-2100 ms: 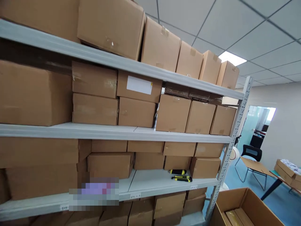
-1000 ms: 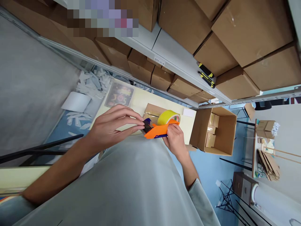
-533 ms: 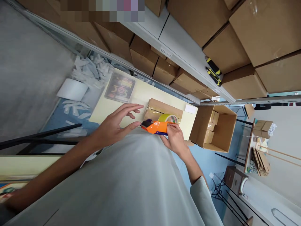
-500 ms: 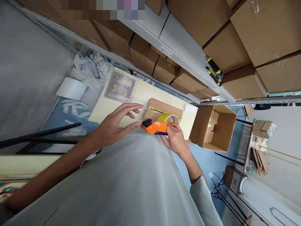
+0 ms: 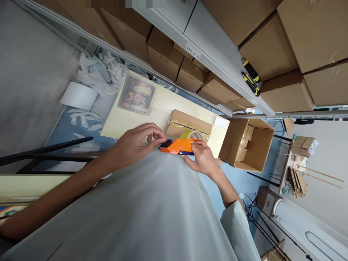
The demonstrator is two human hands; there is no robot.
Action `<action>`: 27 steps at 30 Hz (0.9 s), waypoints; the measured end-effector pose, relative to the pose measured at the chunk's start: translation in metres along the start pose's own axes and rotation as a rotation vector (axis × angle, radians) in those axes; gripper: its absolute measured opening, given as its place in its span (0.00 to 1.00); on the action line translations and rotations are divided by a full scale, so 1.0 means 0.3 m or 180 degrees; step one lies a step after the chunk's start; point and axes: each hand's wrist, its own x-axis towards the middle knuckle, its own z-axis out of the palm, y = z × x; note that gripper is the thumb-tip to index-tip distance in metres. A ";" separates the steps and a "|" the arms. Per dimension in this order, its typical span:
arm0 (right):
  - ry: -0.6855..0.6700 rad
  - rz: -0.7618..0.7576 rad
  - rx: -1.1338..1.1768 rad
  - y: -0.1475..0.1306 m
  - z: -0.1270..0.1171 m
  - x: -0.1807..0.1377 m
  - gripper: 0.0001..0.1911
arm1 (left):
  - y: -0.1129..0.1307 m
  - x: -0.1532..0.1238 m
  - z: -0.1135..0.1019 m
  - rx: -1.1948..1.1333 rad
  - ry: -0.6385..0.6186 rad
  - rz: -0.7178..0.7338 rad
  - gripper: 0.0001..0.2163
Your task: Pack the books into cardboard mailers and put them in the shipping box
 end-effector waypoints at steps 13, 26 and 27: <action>-0.1907 0.1203 0.1643 0.004 -0.185 0.049 0.27 | -0.097 0.043 0.054 -0.1061 -0.0448 -0.1184 0.28; -0.2275 0.1492 0.1832 0.240 -0.348 0.159 0.28 | -0.310 0.174 -0.079 -0.1388 0.0397 -0.1851 0.20; -0.2237 0.1563 0.1844 0.252 -0.342 0.175 0.29 | -0.330 0.182 -0.062 -0.1477 0.0406 -0.1864 0.21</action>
